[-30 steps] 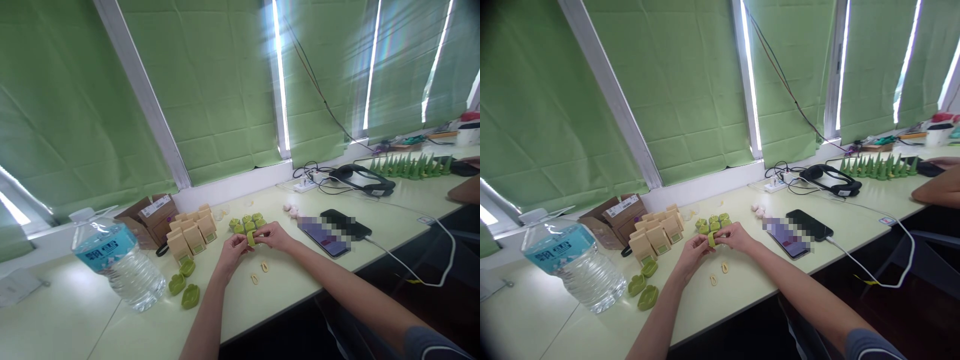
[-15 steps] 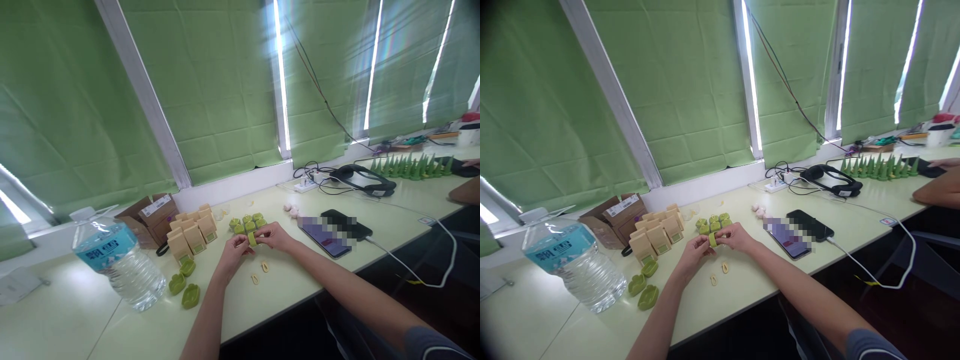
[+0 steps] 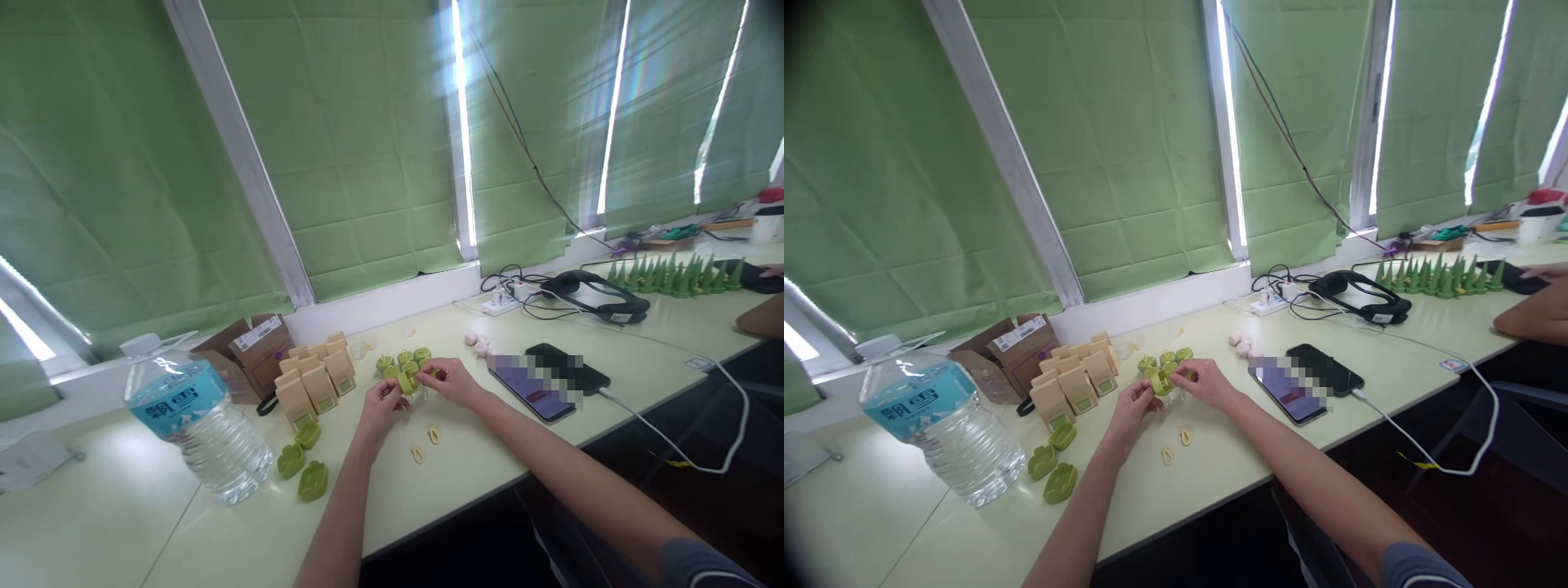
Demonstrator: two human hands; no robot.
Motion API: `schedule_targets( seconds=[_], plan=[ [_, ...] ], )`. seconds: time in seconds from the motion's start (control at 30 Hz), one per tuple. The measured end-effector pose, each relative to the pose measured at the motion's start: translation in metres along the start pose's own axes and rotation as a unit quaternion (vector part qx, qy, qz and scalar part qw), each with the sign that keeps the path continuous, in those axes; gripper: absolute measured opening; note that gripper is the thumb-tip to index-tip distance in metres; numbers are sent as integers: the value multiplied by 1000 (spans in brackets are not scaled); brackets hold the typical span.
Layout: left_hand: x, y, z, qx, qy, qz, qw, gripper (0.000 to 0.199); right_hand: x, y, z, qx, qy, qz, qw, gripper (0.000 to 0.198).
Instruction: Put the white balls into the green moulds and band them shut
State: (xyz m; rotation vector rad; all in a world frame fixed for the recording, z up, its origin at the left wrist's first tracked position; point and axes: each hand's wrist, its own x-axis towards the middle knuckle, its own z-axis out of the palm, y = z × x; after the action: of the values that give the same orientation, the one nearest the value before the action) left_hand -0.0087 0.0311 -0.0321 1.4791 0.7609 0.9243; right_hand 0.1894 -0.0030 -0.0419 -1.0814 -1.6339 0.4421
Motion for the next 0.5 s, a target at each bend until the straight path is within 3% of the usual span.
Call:
schedule_targets(
  seconds=[0.27, 0.5],
  plan=[
    [-3, -1, 0, 9, -58, -1, 998, 35, -1, -2, 0, -52, -92, 5, 994, 32],
    [-4, 1, 2, 18, -66, -17, 997, 35, -1, -3, 0, -64, -101, 1, 993, 28]
  ],
)
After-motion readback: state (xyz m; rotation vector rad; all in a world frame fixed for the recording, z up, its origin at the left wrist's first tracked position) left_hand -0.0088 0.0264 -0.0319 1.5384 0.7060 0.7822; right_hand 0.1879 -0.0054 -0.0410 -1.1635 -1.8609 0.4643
